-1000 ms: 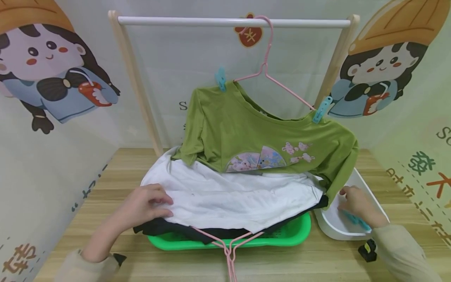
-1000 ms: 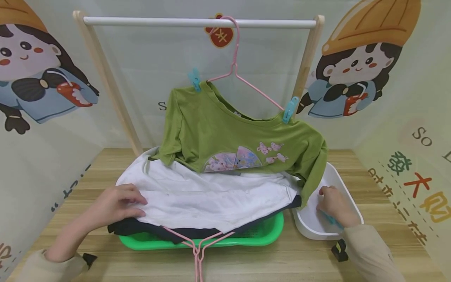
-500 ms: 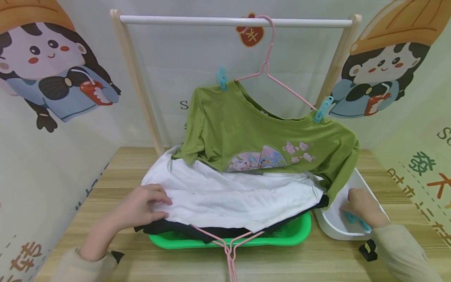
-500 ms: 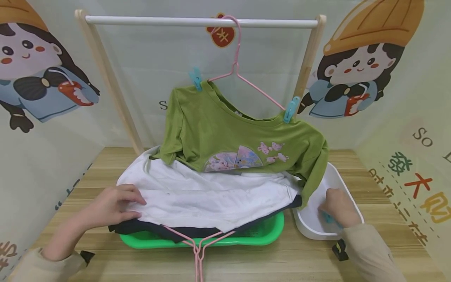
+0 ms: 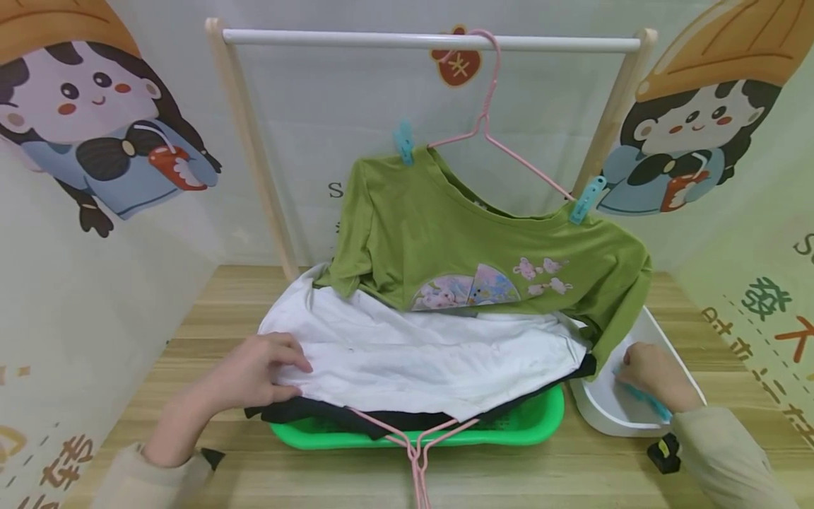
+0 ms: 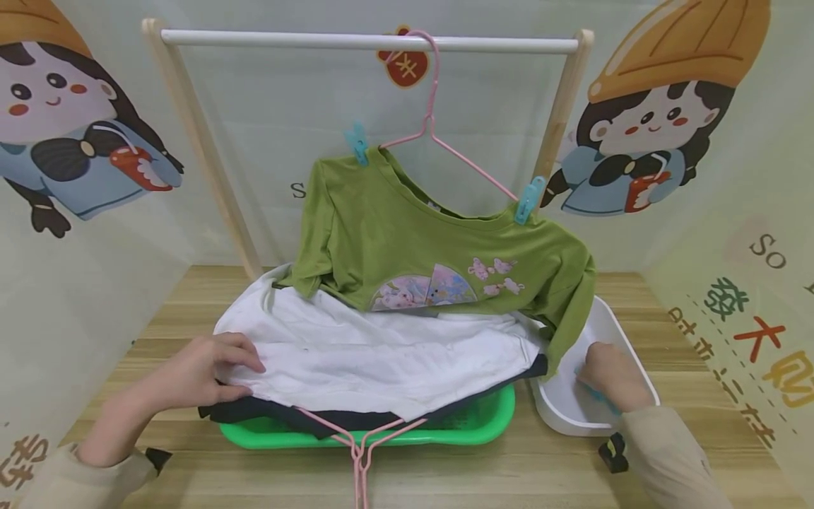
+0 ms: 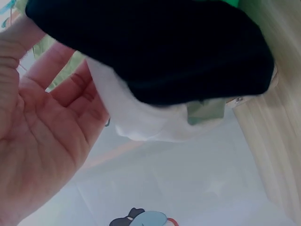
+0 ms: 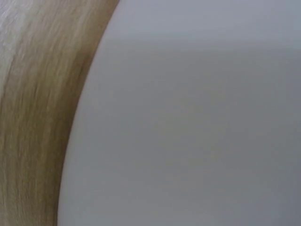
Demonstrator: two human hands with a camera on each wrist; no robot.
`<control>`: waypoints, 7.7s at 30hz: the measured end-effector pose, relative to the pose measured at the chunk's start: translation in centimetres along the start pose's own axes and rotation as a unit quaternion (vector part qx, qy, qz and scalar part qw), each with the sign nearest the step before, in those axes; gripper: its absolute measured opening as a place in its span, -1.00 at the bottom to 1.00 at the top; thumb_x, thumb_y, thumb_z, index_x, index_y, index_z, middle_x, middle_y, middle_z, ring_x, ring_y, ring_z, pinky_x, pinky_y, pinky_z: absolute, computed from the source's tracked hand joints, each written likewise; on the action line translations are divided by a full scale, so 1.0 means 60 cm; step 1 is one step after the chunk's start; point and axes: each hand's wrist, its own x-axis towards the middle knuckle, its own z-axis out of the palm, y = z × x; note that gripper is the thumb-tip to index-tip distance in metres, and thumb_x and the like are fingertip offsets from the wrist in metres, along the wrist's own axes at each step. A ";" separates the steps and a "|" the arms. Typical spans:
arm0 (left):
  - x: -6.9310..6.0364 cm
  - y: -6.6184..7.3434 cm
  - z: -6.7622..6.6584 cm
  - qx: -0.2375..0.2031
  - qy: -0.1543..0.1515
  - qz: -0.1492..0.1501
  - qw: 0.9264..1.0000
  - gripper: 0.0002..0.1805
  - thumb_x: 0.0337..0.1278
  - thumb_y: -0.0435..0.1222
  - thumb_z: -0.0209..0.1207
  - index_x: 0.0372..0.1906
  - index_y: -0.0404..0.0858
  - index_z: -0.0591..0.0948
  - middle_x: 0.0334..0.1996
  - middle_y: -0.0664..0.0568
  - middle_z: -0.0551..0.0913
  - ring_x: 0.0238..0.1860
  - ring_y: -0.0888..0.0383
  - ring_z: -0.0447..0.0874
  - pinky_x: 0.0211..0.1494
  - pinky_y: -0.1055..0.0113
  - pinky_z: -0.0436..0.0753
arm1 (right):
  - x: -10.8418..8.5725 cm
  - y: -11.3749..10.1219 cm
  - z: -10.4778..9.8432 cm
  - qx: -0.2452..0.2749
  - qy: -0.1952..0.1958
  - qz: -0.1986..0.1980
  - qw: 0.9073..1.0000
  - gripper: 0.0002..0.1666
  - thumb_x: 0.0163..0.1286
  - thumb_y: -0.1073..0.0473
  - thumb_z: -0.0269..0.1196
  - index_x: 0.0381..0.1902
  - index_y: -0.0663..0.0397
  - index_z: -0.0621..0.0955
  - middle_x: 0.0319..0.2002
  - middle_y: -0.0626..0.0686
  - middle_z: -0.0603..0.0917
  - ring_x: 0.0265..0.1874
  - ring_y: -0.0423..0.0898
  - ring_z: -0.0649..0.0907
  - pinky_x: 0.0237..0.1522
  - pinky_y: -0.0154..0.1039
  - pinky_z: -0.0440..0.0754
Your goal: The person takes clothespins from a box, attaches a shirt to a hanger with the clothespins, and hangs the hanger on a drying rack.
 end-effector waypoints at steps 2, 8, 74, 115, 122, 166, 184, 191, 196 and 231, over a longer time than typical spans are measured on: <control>0.000 0.001 -0.001 0.005 -0.010 -0.003 1.000 -0.75 -0.39 -0.43 0.45 -0.42 -0.19 0.69 -0.39 0.18 0.56 -0.43 0.32 0.45 -0.39 0.42 0.47 | 0.001 0.002 -0.001 0.003 0.001 0.001 1.000 -0.86 -0.11 0.29 0.25 -0.64 0.31 0.53 -0.64 0.08 0.52 -0.60 -0.05 0.44 -0.53 -0.18 0.41; 0.003 0.001 0.007 0.050 -0.004 0.004 0.999 -0.79 -0.35 -0.46 0.40 -0.48 -0.16 0.67 -0.42 0.20 0.54 -0.45 0.31 0.47 -0.38 0.39 0.51 | 0.003 0.004 -0.003 0.010 0.012 -0.004 1.000 -0.71 -0.08 0.27 0.30 -0.45 0.47 0.58 -0.49 0.27 0.61 -0.50 0.07 0.55 -0.36 -0.02 0.52; 0.027 -0.028 0.023 0.069 0.180 0.011 0.981 -0.78 -0.30 -0.61 0.31 -0.48 -0.31 0.59 -0.52 0.02 0.64 -0.53 0.27 0.47 -0.45 0.41 0.46 | -0.093 -0.133 -0.153 0.200 0.473 -0.069 0.855 -0.73 -0.04 0.62 0.34 -0.29 0.54 0.59 -0.44 -0.69 0.41 -0.46 -0.67 0.42 -0.37 -0.76 0.33; 0.026 -0.028 0.017 0.036 0.176 0.000 0.984 -0.79 -0.30 -0.61 0.34 -0.45 -0.34 0.65 -0.54 0.03 0.64 -0.61 0.34 0.38 -0.52 0.53 0.38 | 0.044 -0.558 -0.072 0.398 0.201 -0.428 0.786 -0.78 0.04 0.46 0.38 -0.31 0.35 0.61 -0.42 0.16 0.68 -0.45 -0.09 0.66 -0.37 -0.38 0.61; 0.025 -0.022 0.014 0.031 0.169 -0.014 0.985 -0.82 -0.23 -0.61 0.32 -0.45 -0.34 0.64 -0.55 0.04 0.64 -0.62 0.37 0.36 -0.54 0.54 0.37 | 0.074 -0.589 -0.049 0.385 0.169 -0.414 0.807 -0.82 0.08 0.45 0.35 -0.32 0.34 0.62 -0.43 0.14 0.69 -0.45 -0.10 0.66 -0.38 -0.44 0.58; 0.015 -0.018 0.022 0.026 0.176 -0.001 0.984 -0.80 -0.24 -0.64 0.28 -0.44 -0.35 0.61 -0.52 0.03 0.63 -0.57 0.35 0.38 -0.49 0.56 0.38 | 0.107 -0.613 -0.039 0.278 0.097 -0.419 0.859 -0.87 0.08 0.37 0.38 -0.38 0.26 0.64 -0.46 0.08 0.70 -0.48 -0.16 0.64 -0.38 -0.55 0.48; 0.018 -0.025 0.023 0.012 0.175 -0.006 0.984 -0.78 -0.26 -0.63 0.31 -0.45 -0.33 0.62 -0.59 0.10 0.57 -0.61 0.37 0.33 -0.55 0.55 0.34 | 0.097 -0.593 -0.035 0.281 0.110 -0.432 0.850 -0.63 0.12 0.37 0.36 -0.08 0.33 0.59 -0.22 0.15 0.67 -0.25 -0.06 0.65 -0.20 -0.48 0.55; 0.017 -0.025 0.023 0.030 0.178 -0.005 0.984 -0.77 -0.30 -0.62 0.33 -0.45 -0.32 0.64 -0.55 0.06 0.63 -0.58 0.32 0.40 -0.51 0.49 0.40 | 0.068 -0.535 -0.057 0.292 0.191 -0.453 0.820 -0.76 0.13 0.40 0.34 -0.19 0.30 0.65 -0.28 0.13 0.69 -0.31 -0.09 0.66 -0.22 -0.39 0.59; 0.016 -0.032 0.027 0.032 0.188 0.006 0.982 -0.84 -0.22 -0.58 0.31 -0.46 -0.33 0.62 -0.56 0.04 0.62 -0.57 0.35 0.39 -0.51 0.47 0.41 | 0.046 -0.462 -0.078 0.310 0.264 -0.453 0.793 -0.78 0.04 0.49 0.36 -0.28 0.35 0.65 -0.35 0.18 0.69 -0.38 -0.05 0.68 -0.29 -0.35 0.62; 0.015 -0.028 0.026 0.030 0.176 -0.006 0.984 -0.81 -0.28 -0.62 0.31 -0.46 -0.35 0.63 -0.58 0.06 0.59 -0.62 0.40 0.28 -0.54 0.54 0.35 | -0.076 -0.112 -0.088 0.329 0.468 -0.057 0.818 -0.95 0.12 0.55 0.24 -0.43 0.46 0.63 -0.49 -0.40 0.61 -0.52 -0.47 0.57 -0.41 -0.64 0.48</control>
